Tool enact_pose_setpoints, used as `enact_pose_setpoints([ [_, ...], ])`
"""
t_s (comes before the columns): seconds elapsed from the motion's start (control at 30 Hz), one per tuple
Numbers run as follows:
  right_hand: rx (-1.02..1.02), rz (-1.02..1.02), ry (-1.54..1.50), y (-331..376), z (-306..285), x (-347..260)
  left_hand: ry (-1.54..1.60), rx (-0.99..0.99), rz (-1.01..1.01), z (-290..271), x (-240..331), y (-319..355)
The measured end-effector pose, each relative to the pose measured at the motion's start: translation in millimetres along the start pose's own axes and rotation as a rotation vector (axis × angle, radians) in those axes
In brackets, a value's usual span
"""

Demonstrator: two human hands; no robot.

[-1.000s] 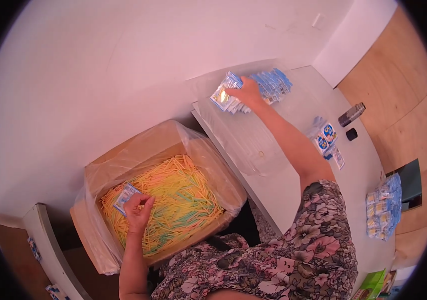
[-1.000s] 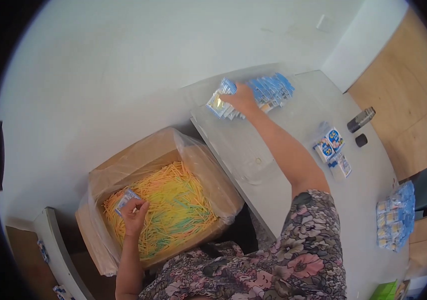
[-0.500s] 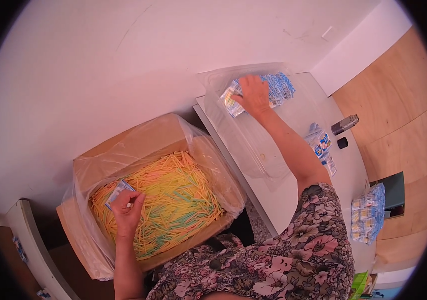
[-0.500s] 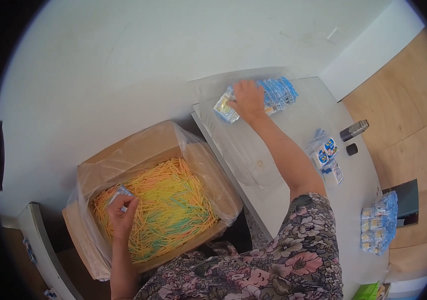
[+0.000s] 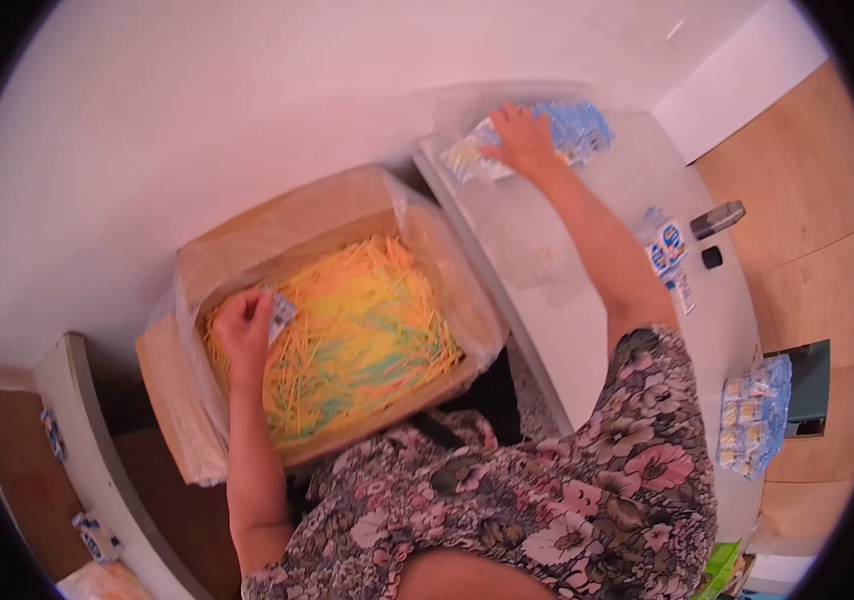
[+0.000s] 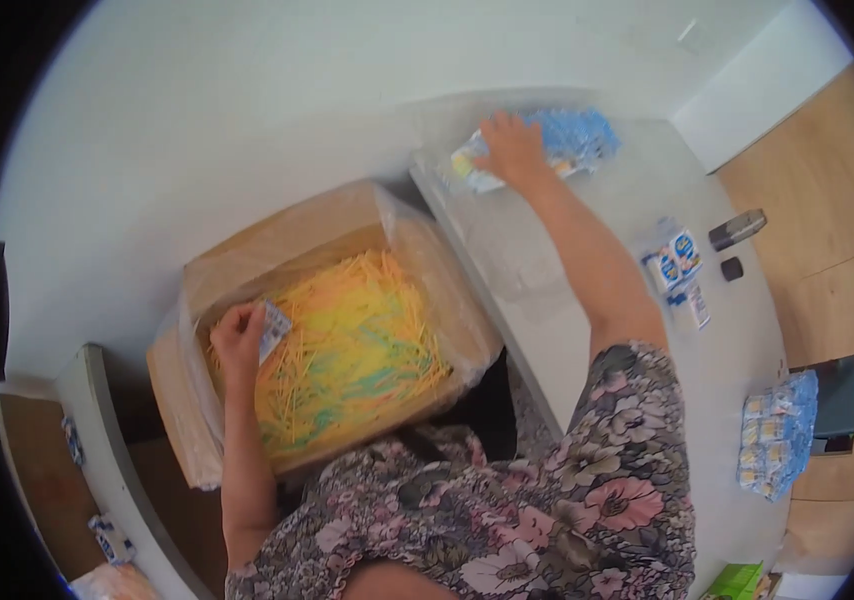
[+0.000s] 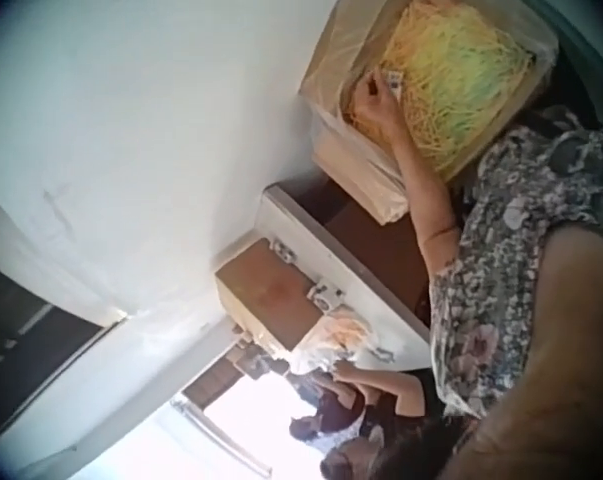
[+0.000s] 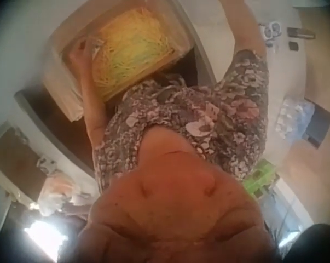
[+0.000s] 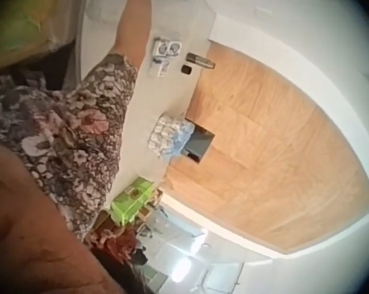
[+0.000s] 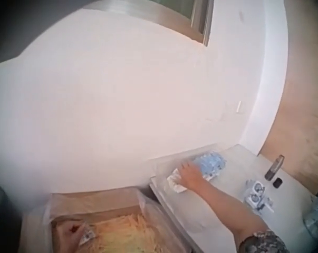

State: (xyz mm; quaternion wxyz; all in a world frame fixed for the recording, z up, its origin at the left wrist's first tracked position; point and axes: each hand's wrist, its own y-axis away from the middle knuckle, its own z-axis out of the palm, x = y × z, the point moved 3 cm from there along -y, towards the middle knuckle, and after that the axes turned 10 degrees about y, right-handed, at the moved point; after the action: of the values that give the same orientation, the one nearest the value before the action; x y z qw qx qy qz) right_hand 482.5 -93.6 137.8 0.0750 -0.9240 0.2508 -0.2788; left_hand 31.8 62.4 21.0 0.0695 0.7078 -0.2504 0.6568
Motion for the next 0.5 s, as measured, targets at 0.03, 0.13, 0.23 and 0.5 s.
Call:
enact_pose_setpoints([
  [0.03,-0.011,0.001,-0.01,-0.6,-4.2,-1.5,-0.003,0.014,-0.003,-2.6,1.8,-0.4],
  [0.13,0.205,0.005,-0.012,0.3,4.8,4.4,-0.045,0.054,0.049,-4.2,-3.9,-7.4],
  [0.23,0.017,-0.055,-0.001,2.2,-22.8,7.1,-0.046,0.088,0.034,-6.9,-5.2,-5.0],
  [0.5,-0.579,-0.319,-0.079,29.4,29.4,-7.1,-0.532,-0.045,0.01,-16.8,50.2,7.2],
])
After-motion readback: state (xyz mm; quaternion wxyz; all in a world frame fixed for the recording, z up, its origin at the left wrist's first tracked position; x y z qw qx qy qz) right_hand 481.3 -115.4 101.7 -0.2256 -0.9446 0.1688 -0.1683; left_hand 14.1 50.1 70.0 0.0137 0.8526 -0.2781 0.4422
